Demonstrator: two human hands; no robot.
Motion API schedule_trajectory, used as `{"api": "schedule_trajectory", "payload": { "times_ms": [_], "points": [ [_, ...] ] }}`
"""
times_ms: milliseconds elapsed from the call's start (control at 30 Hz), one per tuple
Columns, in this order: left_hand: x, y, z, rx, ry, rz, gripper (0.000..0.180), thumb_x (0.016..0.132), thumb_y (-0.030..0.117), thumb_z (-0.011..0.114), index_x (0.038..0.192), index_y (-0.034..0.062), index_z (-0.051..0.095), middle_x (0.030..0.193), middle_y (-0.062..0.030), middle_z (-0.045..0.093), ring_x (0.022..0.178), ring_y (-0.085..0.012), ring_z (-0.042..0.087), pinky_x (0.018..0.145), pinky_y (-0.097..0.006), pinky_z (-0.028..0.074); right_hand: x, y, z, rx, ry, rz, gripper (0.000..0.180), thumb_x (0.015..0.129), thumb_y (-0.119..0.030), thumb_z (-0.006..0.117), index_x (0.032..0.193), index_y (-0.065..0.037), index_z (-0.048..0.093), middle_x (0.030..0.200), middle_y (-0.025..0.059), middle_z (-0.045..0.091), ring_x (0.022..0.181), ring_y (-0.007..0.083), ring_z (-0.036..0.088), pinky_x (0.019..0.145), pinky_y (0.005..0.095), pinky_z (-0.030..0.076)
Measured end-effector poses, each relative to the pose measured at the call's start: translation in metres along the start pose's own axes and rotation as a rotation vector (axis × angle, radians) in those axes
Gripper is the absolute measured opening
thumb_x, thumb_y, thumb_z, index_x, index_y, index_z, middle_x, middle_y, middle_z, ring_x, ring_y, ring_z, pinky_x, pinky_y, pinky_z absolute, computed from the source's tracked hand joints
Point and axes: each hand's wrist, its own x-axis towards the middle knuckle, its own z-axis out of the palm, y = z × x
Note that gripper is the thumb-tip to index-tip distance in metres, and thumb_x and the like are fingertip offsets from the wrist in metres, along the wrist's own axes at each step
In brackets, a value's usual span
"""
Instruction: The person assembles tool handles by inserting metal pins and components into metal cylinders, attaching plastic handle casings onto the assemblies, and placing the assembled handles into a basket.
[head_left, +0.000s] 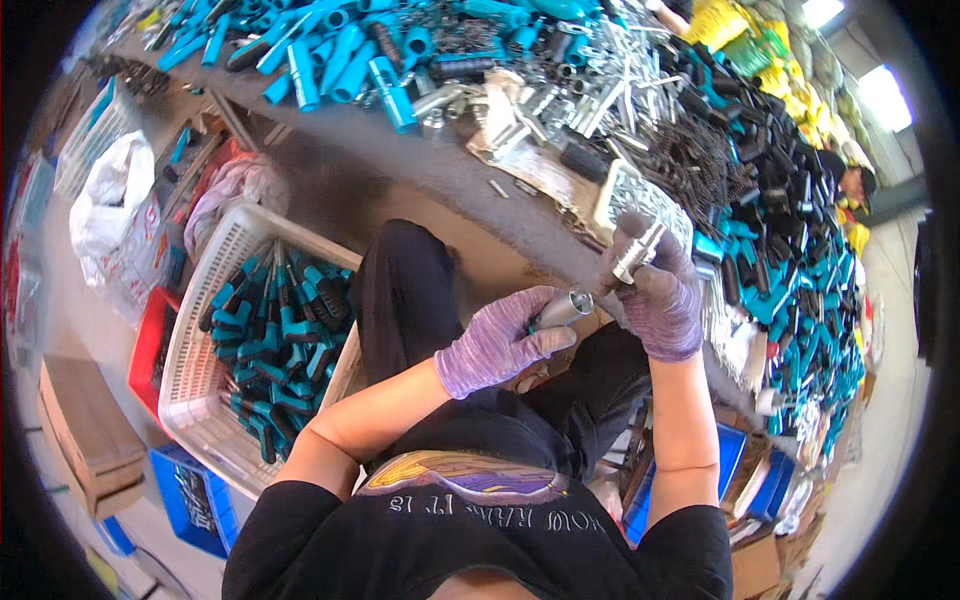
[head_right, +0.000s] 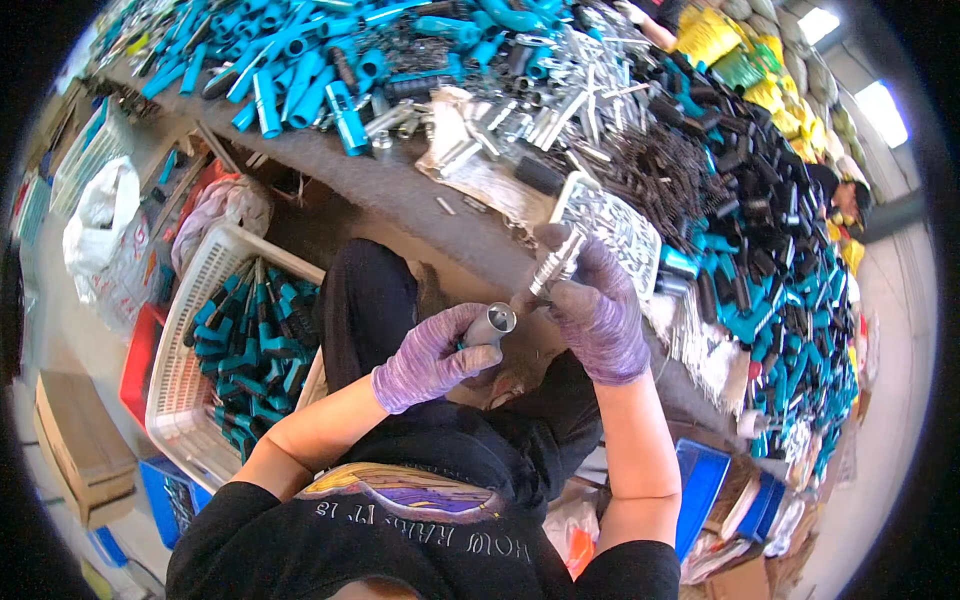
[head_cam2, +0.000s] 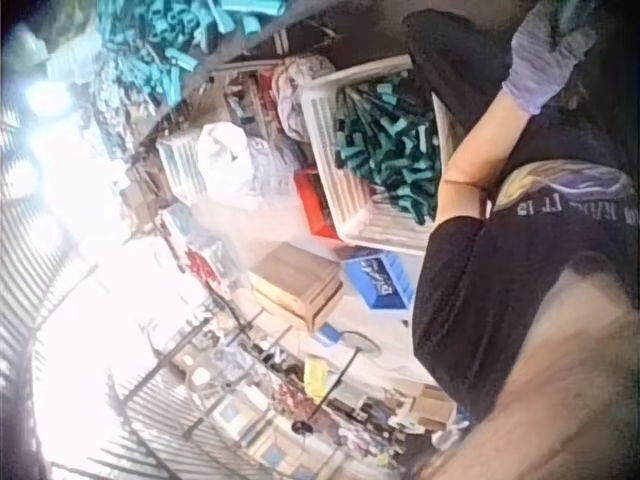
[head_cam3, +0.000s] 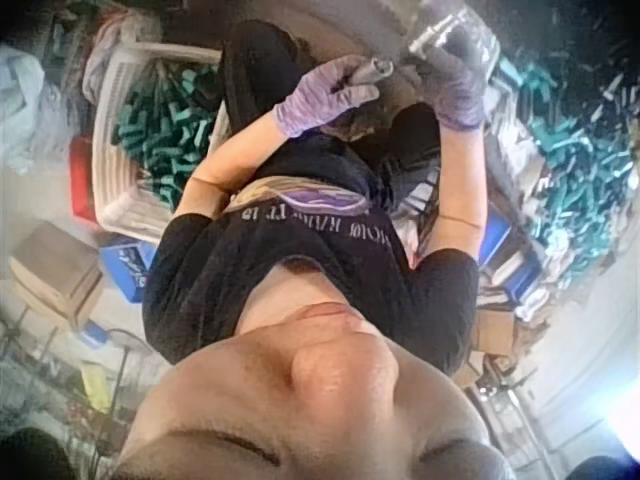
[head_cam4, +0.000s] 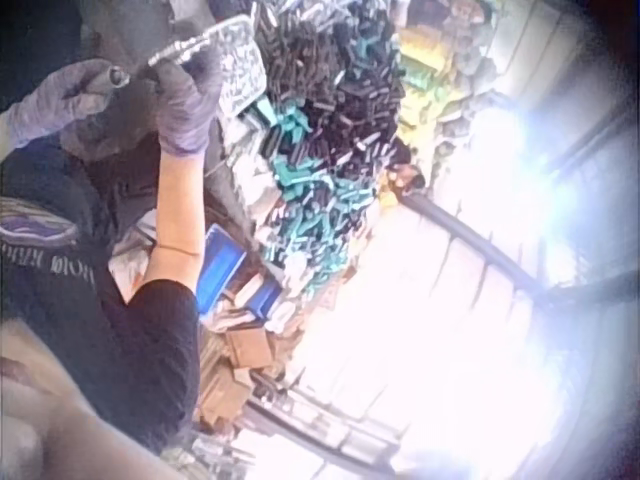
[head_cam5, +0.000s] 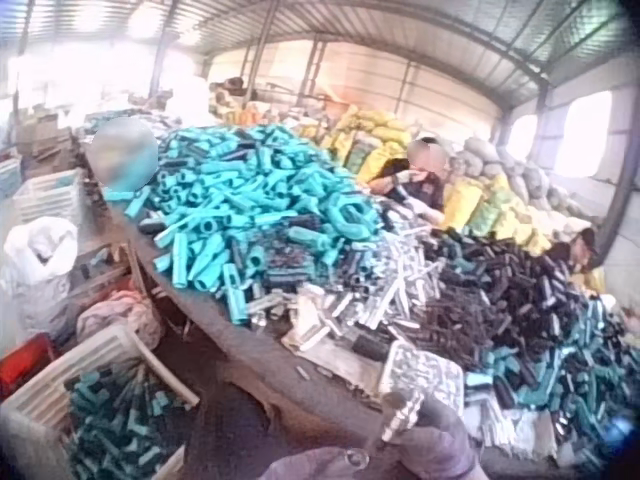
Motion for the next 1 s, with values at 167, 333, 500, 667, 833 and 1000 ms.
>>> {"api": "schedule_trajectory", "payload": {
  "times_ms": [167, 333, 500, 667, 833, 1000],
  "points": [
    [0.017, 0.022, 0.014, 0.111, -0.171, -0.055, 0.046, 0.085, 0.034, 0.068, 0.118, 0.004, 0.055, 0.097, -0.0069, 0.06, 0.09, -0.0137, 0.055, 0.083, -0.029, 0.046, -0.029, -0.037, -0.017, -0.817, 0.036, -0.052, 0.037, 0.077, -0.022, 0.075, 0.106, -0.004, 0.059, 0.09, 0.0089, 0.064, 0.087, 0.0186, 0.063, 0.078, 0.0315, 0.049],
    [0.017, 0.004, 0.038, 0.162, -0.213, 0.09, 0.037, 0.089, 0.036, 0.063, 0.113, 0.0082, 0.058, 0.077, -0.0049, 0.062, 0.065, -0.01, 0.06, 0.06, -0.028, 0.05, -0.044, -0.055, -0.033, -1.242, -0.276, -0.092, 0.028, 0.079, -0.025, 0.071, 0.1, -0.009, 0.063, 0.088, 0.014, 0.063, 0.083, 0.0291, 0.063, 0.073, 0.0365, 0.051],
    [0.0, 0.01, 0.048, 0.261, -0.264, 0.013, 0.044, 0.086, 0.043, 0.063, 0.118, 0.0118, 0.058, 0.096, -0.0114, 0.066, 0.087, -0.0245, 0.066, 0.076, -0.033, 0.05, -0.061, -0.062, -0.03, -1.424, -0.394, 0.024, 0.034, 0.082, -0.039, 0.064, 0.099, -0.009, 0.063, 0.083, 0.0168, 0.064, 0.081, 0.035, 0.063, 0.07, 0.0428, 0.05],
    [0.0, -0.002, 0.053, 0.311, -0.319, 0.003, 0.047, 0.085, 0.043, 0.063, 0.118, 0.011, 0.058, 0.101, -0.0135, 0.065, 0.096, -0.0289, 0.063, 0.081, -0.035, 0.048, -0.064, -0.073, -0.023, -1.795, -0.482, 0.204, 0.037, 0.082, -0.045, 0.062, 0.099, -0.012, 0.065, 0.083, 0.0128, 0.064, 0.083, 0.0337, 0.063, 0.074, 0.0423, 0.05],
    [0.002, 0.0, 0.055, 0.241, -0.363, -0.154, 0.046, 0.085, 0.041, 0.065, 0.118, 0.01, 0.058, 0.099, -0.0146, 0.066, 0.09, -0.0291, 0.065, 0.075, -0.036, 0.05, -0.069, -0.073, -0.034, -1.574, -0.451, -0.12, 0.039, 0.085, -0.045, 0.058, 0.098, -0.009, 0.062, 0.084, 0.0185, 0.064, 0.081, 0.0376, 0.062, 0.071, 0.0454, 0.05],
    [0.003, -0.003, 0.054, 0.271, -0.317, 0.01, 0.045, 0.083, 0.036, 0.068, 0.115, 0.0059, 0.059, 0.099, -0.0164, 0.065, 0.093, -0.0304, 0.064, 0.079, -0.037, 0.05, -0.064, -0.07, -0.029, -1.766, -0.513, 0.33, 0.045, 0.083, -0.051, 0.059, 0.098, -0.009, 0.063, 0.085, 0.0157, 0.064, 0.082, 0.0355, 0.063, 0.071, 0.0442, 0.05]
  ]
}}
